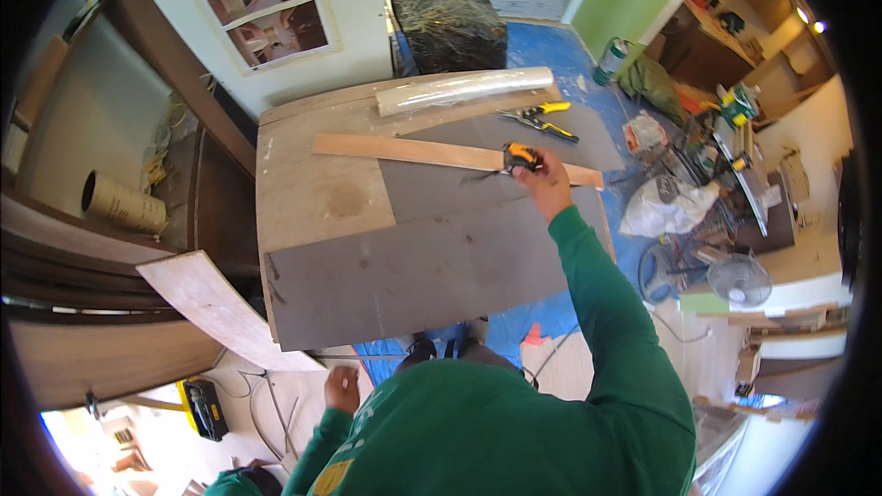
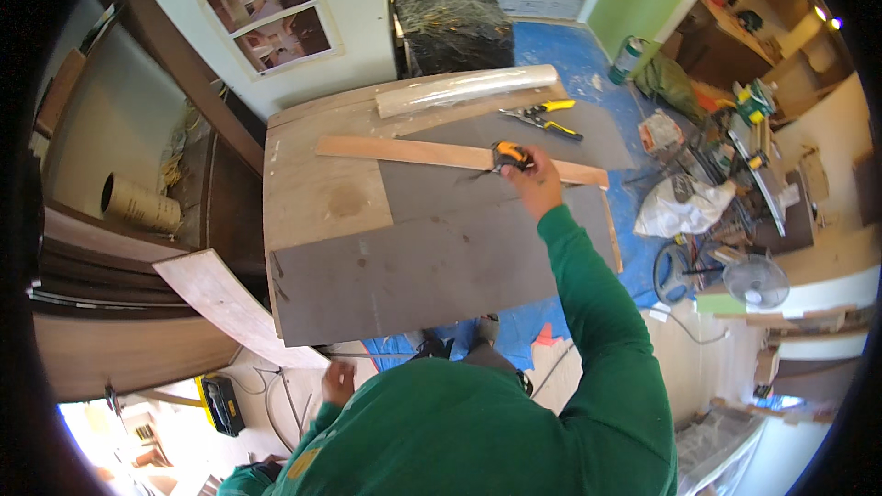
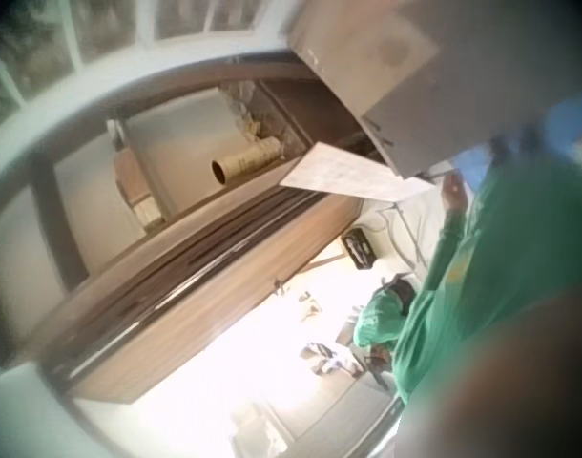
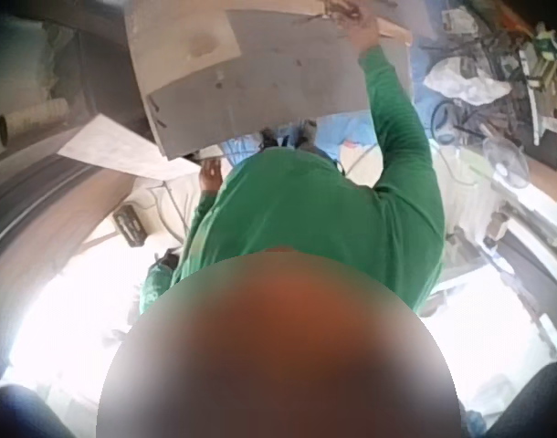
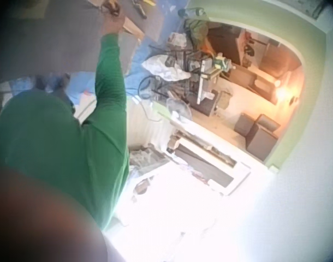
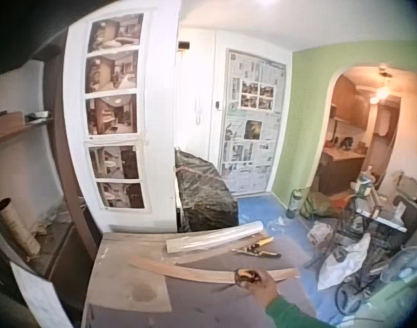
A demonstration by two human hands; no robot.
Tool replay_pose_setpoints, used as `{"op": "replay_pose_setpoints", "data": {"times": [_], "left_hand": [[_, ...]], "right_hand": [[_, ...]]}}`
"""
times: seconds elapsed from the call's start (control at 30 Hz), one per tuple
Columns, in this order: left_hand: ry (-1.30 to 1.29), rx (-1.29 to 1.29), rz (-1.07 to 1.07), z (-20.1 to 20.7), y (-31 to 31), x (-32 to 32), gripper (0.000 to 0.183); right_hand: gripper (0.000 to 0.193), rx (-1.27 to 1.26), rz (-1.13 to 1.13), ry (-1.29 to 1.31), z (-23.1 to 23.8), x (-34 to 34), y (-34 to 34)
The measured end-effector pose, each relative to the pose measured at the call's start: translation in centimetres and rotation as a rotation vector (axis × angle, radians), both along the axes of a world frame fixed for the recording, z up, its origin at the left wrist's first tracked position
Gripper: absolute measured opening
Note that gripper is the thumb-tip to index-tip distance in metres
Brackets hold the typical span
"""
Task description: The person measures and marks a grey tile sheet using a tape measure, pencil, and straight edge. They then use tin snips to cut along the marked line. Finally, the person fits the cut tile piece into a wall cavity.
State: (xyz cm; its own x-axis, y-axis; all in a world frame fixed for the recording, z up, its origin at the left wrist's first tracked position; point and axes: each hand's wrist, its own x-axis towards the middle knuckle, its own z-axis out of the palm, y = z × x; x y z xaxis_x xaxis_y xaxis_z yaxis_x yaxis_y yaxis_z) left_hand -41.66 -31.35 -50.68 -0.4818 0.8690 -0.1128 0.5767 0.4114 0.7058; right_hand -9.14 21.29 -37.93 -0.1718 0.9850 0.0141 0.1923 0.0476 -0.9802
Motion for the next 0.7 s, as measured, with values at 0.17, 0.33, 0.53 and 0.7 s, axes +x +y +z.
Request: {"op": "replay_pose_setpoints", "data": {"times": [0.17, 0.33, 0.53, 0.7], "left_hand": [[-0.184, 0.205, -0.354, 9.5, 19.2, 1.1, 0.036], [-0.59, 0.52, -0.617, 17.2, 27.8, 10.8, 0.062], [-0.655, 0.092, -0.473, 16.0, 31.5, 17.0, 0.072], [-0.306, -0.106, -0.807, 15.0, 32.3, 19.2, 0.069]], "right_hand": [[0.049, 0.02, -0.02, 0.269, 6.0, -1.5, -13.0], [0.05, -0.097, -0.13, 0.033, 7.3, -2.3, -20.2], [0.037, -0.193, 0.303, 0.158, 3.9, 3.1, -21.7], [0.023, -0.629, 0.16, 0.265, 1.2, 8.1, -18.3]]}}
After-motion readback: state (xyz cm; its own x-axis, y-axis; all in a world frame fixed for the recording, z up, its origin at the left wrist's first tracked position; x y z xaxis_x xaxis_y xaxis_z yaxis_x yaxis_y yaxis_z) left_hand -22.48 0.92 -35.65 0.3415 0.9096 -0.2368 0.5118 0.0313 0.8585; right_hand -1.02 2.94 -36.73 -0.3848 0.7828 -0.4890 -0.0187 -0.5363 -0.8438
